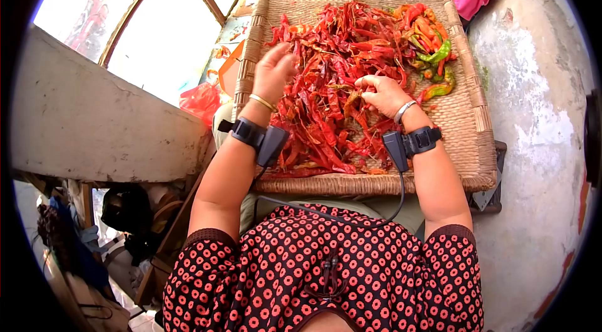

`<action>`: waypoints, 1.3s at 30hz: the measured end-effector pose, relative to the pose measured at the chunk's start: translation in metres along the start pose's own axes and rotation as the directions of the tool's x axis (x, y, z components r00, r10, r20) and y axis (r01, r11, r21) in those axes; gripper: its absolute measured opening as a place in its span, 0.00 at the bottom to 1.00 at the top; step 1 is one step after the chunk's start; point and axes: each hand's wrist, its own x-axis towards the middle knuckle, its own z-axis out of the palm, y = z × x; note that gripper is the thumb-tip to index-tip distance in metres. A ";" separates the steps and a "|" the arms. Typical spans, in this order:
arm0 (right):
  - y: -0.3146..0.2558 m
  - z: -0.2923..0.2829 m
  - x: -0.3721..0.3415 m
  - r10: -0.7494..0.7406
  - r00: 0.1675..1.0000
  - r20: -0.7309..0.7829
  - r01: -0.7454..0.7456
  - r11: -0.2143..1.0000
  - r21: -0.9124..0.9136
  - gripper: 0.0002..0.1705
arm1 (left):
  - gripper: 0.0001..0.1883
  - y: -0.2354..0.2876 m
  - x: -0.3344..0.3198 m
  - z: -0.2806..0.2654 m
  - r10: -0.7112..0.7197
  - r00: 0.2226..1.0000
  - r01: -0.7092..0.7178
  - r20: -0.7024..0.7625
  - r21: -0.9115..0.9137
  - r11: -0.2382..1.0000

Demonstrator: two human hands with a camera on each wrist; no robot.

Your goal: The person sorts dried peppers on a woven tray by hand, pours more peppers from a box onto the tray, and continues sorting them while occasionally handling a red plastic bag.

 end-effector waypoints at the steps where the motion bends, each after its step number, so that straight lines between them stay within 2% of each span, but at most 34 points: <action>1: 0.000 0.001 0.000 -0.047 0.999 0.005 0.048 0.998 -0.045 0.19 | 0.15 -0.004 -0.010 0.016 -0.044 0.985 0.023 0.168 0.125 0.992; 2: 0.001 0.004 0.000 -0.046 0.999 0.005 0.046 0.998 -0.048 0.19 | 0.13 -0.007 -0.020 0.029 -0.092 0.932 -0.003 0.350 0.261 0.965; 3: 0.003 0.007 0.001 -0.096 0.995 0.013 0.096 0.995 -0.033 0.20 | 0.13 -0.019 -0.028 0.039 -0.058 0.891 -0.111 0.450 0.339 0.934; 5: 0.014 0.015 0.007 -0.142 0.990 0.019 0.143 0.990 -0.019 0.20 | 0.18 -0.020 -0.039 0.056 -0.009 0.809 -0.418 0.588 0.587 0.693; 7: 0.021 0.023 0.014 -0.211 0.978 -0.003 0.211 0.977 0.039 0.20 | 0.21 -0.034 -0.038 0.058 -0.073 0.838 -0.346 0.541 0.629 0.696; 8: 0.024 0.023 0.014 -0.168 0.985 0.022 0.167 0.985 0.051 0.21 | 0.21 -0.040 -0.036 0.056 -0.074 0.838 -0.346 0.541 0.630 0.695; 9: 0.027 0.026 0.016 -0.169 0.985 0.020 0.168 0.984 0.053 0.21 | 0.23 -0.043 -0.035 0.054 -0.015 0.883 -0.371 0.468 0.718 0.589; 10: 0.031 0.030 0.020 -0.208 0.977 0.045 0.210 0.977 -0.028 0.21 | 0.25 -0.044 -0.034 0.053 0.058 0.915 -0.376 0.398 0.796 0.475; 11: 0.034 0.032 0.023 -0.244 0.967 0.073 0.251 0.962 -0.108 0.21 | 0.25 -0.045 -0.032 0.050 0.061 0.915 -0.379 0.400 0.795 0.473; 13: 0.029 0.035 0.020 -0.213 0.975 0.062 0.220 0.961 -0.168 0.21 | 0.26 -0.033 -0.032 0.048 -0.088 0.891 -0.411 0.446 0.872 0.266; 14: 0.027 0.035 0.018 -0.217 0.974 0.065 0.226 0.951 -0.209 0.22 | 0.23 -0.028 -0.033 0.051 -0.165 0.902 -0.363 0.400 0.907 0.211; 15: 0.025 0.036 0.018 -0.222 0.973 0.068 0.232 0.940 -0.249 0.23 | 0.23 -0.031 -0.032 0.050 -0.166 0.902 -0.363 0.399 0.908 0.210; 17: 0.023 0.038 0.019 -0.201 0.976 0.086 0.218 0.925 -0.312 0.24 | 0.19 -0.041 -0.029 0.046 -0.072 0.860 -0.482 0.505 0.850 0.212; 18: 0.021 0.038 0.018 -0.193 0.976 0.099 0.215 0.926 -0.311 0.23 | 0.19 -0.044 -0.028 0.044 -0.072 0.859 -0.484 0.507 0.849 0.211; 20: 0.020 0.039 0.016 -0.200 0.976 0.084 0.215 0.939 -0.269 0.18 | 0.15 -0.050 -0.029 0.043 0.138 0.754 -0.649 0.642 0.693 0.314; 21: 0.022 0.039 0.017 -0.199 0.977 0.080 0.214 0.939 -0.269 0.18 | 0.15 -0.047 -0.030 0.045 0.139 0.751 -0.652 0.645 0.691 0.313; 23: 0.024 0.040 0.020 -0.206 0.978 0.019 0.205 0.950 -0.235 0.13 | 0.13 -0.042 -0.033 0.046 0.068 0.752 -0.607 0.655 0.649 0.459; 24: 0.023 0.040 0.020 -0.207 0.978 0.019 0.206 0.950 -0.235 0.13 | 0.12 -0.045 -0.031 0.047 -0.006 0.764 -0.576 0.646 0.685 0.446; 25: 0.021 0.039 0.019 -0.205 0.979 -0.010 0.201 0.966 -0.165 0.13 | 0.12 -0.047 -0.031 0.046 -0.006 0.764 -0.576 0.645 0.685 0.446; 27: 0.018 0.038 0.017 -0.202 0.979 -0.036 0.198 0.976 -0.094 0.13 | 0.12 -0.045 -0.034 0.046 -0.062 0.848 -0.302 0.527 0.575 0.760; 28: 0.017 0.036 0.016 -0.216 0.974 -0.071 0.220 0.975 0.043 0.12 | 0.11 -0.031 -0.036 0.048 -0.163 0.862 -0.234 0.479 0.663 0.711; 29: 0.014 0.035 0.014 -0.226 0.968 -0.108 0.242 0.953 0.179 0.12 | 0.11 -0.033 -0.035 0.046 -0.162 0.864 -0.233 0.477 0.665 0.710; 30: 0.008 0.033 0.010 -0.156 0.985 -0.078 0.173 0.930 0.326 0.12 | 0.10 -0.032 -0.035 0.044 -0.136 0.874 -0.165 0.467 0.547 0.820; 31: 0.012 0.034 0.015 -0.295 0.936 -0.191 0.340 0.897 0.281 0.11 | 0.08 -0.030 -0.034 0.043 -0.111 0.885 -0.097 0.452 0.412 0.906; 32: 0.009 0.033 0.015 -0.246 0.946 -0.210 0.306 0.892 0.332 0.11 | 0.06 -0.027 -0.034 0.041 -0.092 0.905 -0.035 0.415 0.289 0.957; 33: 0.007 0.031 0.014 -0.196 0.954 -0.227 0.272 0.883 0.382 0.11 | 0.05 -0.015 -0.031 0.037 -0.113 0.924 0.010 0.365 0.272 0.962; 34: 0.008 0.028 0.015 -0.243 0.938 -0.247 0.307 0.913 0.269 0.09 | 0.06 -0.005 -0.025 0.031 -0.079 0.958 0.018 0.275 0.217 0.976; 36: 0.008 0.025 0.013 -0.227 0.946 -0.231 0.279 0.934 0.224 0.10 | 0.06 0.008 -0.009 0.013 -0.053 0.997 0.049 0.052 0.092 0.995; 37: 0.008 0.025 0.012 -0.206 0.955 -0.214 0.245 0.953 0.176 0.10 | 0.07 0.013 -0.001 0.000 -0.067 0.995 0.069 -0.078 0.021 0.997; 38: 0.011 0.027 0.013 -0.259 0.939 -0.227 0.291 0.949 0.118 0.11 | 0.07 0.014 0.008 -0.016 -0.054 0.988 0.043 -0.147 -0.076 0.996; 39: 0.017 0.031 0.017 -0.227 0.955 -0.192 0.256 0.956 0.144 0.11 | 0.07 0.014 0.017 -0.032 -0.047 0.976 0.010 -0.214 -0.171 0.985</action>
